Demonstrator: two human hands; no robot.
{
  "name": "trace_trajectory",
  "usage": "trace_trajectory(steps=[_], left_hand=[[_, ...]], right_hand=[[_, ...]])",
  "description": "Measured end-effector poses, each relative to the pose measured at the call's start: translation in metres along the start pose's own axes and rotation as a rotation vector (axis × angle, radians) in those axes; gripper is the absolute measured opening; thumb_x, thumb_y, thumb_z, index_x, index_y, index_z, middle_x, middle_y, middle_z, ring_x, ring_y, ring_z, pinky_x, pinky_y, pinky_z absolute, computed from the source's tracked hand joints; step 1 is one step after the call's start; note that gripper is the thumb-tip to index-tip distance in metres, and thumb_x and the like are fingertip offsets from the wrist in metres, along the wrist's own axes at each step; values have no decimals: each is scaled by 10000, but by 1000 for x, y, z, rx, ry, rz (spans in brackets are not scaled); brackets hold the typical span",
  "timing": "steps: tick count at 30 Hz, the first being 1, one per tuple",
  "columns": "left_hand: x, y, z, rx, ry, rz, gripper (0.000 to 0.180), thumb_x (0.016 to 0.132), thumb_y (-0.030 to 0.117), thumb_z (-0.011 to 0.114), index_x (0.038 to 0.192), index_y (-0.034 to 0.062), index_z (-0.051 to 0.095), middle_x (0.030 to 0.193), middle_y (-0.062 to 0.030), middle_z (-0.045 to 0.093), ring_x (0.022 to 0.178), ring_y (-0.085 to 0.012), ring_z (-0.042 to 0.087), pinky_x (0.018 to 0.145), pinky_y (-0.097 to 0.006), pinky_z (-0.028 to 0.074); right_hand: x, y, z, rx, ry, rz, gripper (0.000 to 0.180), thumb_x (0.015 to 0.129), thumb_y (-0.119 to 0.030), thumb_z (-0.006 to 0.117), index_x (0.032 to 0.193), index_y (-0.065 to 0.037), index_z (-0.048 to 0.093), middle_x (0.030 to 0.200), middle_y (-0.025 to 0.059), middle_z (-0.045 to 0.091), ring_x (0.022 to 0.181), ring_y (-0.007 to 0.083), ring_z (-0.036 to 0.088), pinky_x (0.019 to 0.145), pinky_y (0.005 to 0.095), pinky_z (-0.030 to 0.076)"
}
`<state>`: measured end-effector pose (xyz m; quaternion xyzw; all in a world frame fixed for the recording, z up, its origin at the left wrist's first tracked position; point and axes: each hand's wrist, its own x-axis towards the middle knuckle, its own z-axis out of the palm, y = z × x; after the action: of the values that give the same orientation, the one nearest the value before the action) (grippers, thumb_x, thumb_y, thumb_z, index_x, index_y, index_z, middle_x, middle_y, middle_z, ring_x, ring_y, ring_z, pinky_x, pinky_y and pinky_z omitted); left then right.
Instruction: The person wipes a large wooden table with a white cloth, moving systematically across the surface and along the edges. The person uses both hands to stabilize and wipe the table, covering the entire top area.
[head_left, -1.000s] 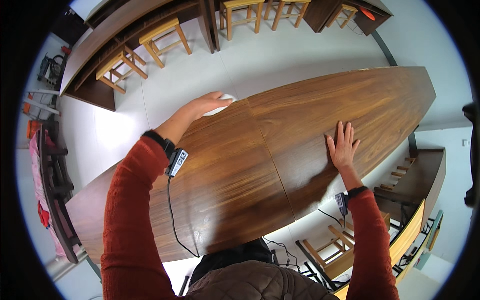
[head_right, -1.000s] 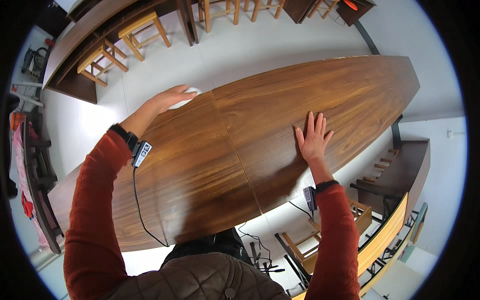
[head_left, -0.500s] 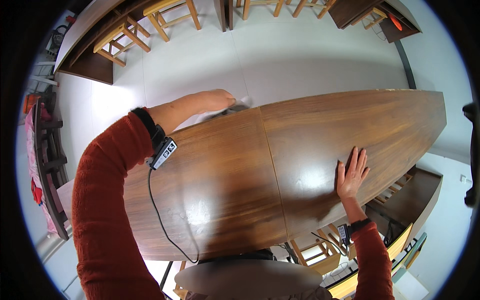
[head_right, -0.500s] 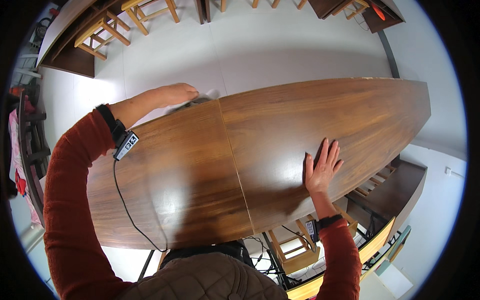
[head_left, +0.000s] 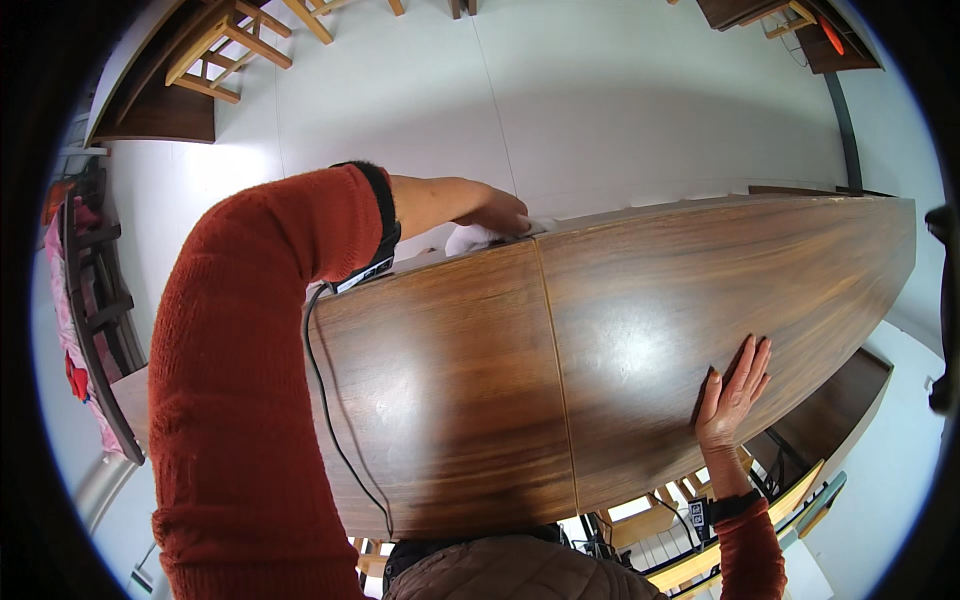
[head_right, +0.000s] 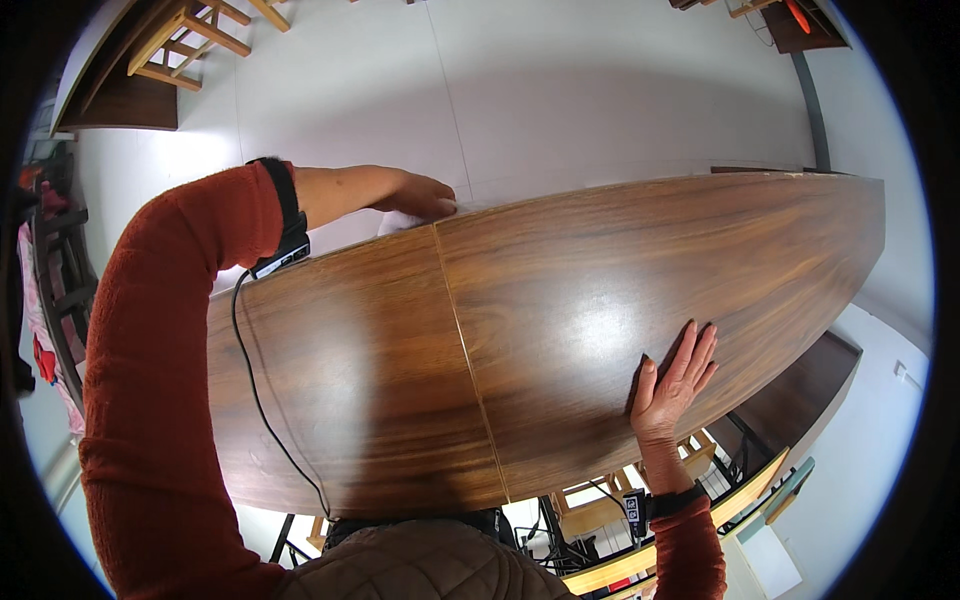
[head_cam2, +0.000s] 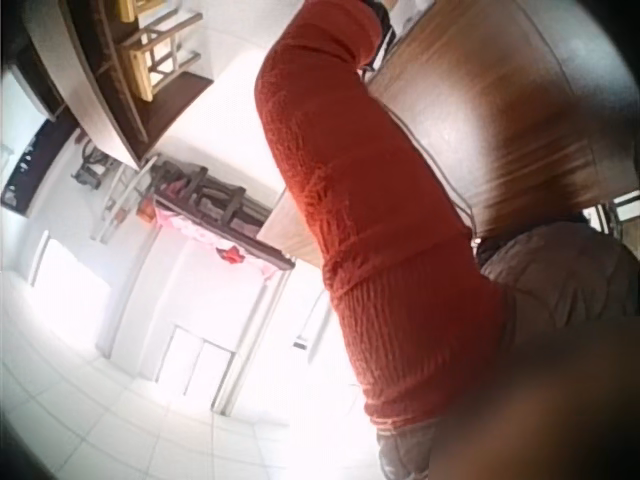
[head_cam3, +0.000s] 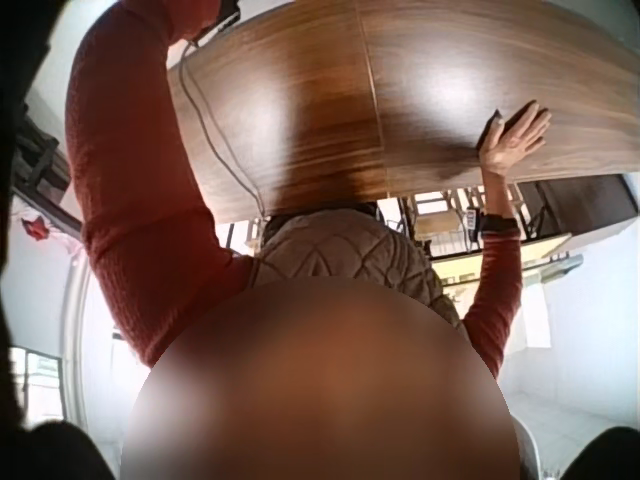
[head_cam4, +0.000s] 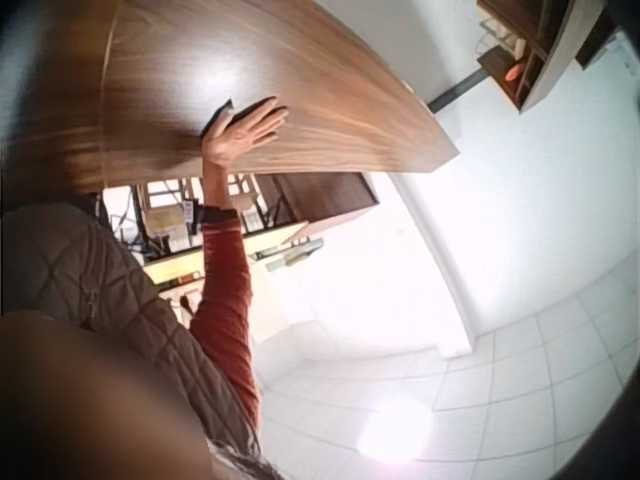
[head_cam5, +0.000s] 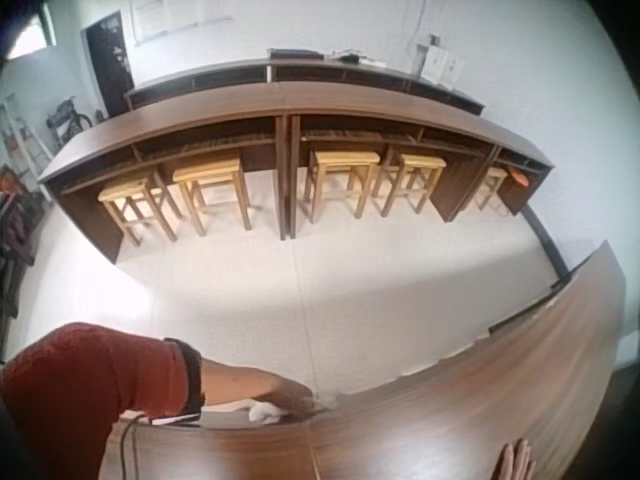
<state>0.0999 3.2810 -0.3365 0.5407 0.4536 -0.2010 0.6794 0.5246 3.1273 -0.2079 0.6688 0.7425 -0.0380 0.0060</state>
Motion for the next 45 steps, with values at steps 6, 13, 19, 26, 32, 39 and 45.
trace_trajectory(steps=[6, 13, 19, 26, 32, 39, 45], left_hand=[[-25, -8, -16, -441, -323, 198, 492, 972, 408, 521, 1374, 124, 508, 1424, -96, 487, 1299, -259, 441, 1078, -424, 357], [10, -27, -66, -412, 316, 35, 402, 975, 351, 514, 1294, 106, 515, 1258, -77, 541, 1131, -232, 507, 987, -424, 427], [32, -23, -15, -41, -16, 27, 376, 977, 332, 449, 1273, 108, 507, 1240, -126, 539, 1123, -267, 514, 980, -456, 426], [-20, 9, -6, -412, -99, -49, 567, 973, 426, 532, 1385, 39, 481, 1358, -137, 537, 1233, -257, 500, 1063, -403, 401], [-55, 72, -21, -671, 100, 392, 582, 957, 449, 584, 1340, 20, 500, 1257, -96, 579, 1135, -177, 557, 920, -330, 492], [-88, 109, 12, -301, 268, 330, 672, 963, 512, 533, 1444, 57, 417, 1411, -87, 473, 1340, -180, 375, 1116, -350, 288], [-111, 92, 26, -145, 454, 89, 459, 932, 339, 583, 1260, 20, 546, 1172, -69, 580, 1085, -156, 516, 940, -293, 403]], right_hand=[[-1, -1, -2, -11, -12, 0, 725, 963, -459, 393, 1544, -64, 213, 1604, 211, 142, 1483, 398, 126, 1162, 572, 49], [-1, 5, 1, -7, -17, -6, 746, 973, -512, 344, 1550, -64, 193, 1613, 195, 125, 1491, 374, 111, 1170, 560, 44], [0, 2, -2, -1, -32, -2, 741, 976, -505, 336, 1548, -57, 192, 1613, 199, 122, 1491, 374, 111, 1172, 554, 45], [2, -3, -5, 19, -43, 2, 773, 932, -470, 415, 1534, -28, 215, 1595, 241, 140, 1484, 404, 109, 1171, 555, 36], [2, -5, -6, -12, -49, 12, 759, 900, -353, 513, 1529, -37, 230, 1595, 244, 126, 1478, 422, 106, 1170, 566, 32], [1, -10, -7, 34, -18, 48, 775, 883, -397, 588, 1509, -58, 282, 1578, 265, 156, 1461, 436, 141, 1148, 617, 43], [3, -15, -6, 40, 31, 57, 779, 888, -491, 587, 1493, -84, 314, 1559, 257, 193, 1445, 420, 188, 1121, 658, 95]])
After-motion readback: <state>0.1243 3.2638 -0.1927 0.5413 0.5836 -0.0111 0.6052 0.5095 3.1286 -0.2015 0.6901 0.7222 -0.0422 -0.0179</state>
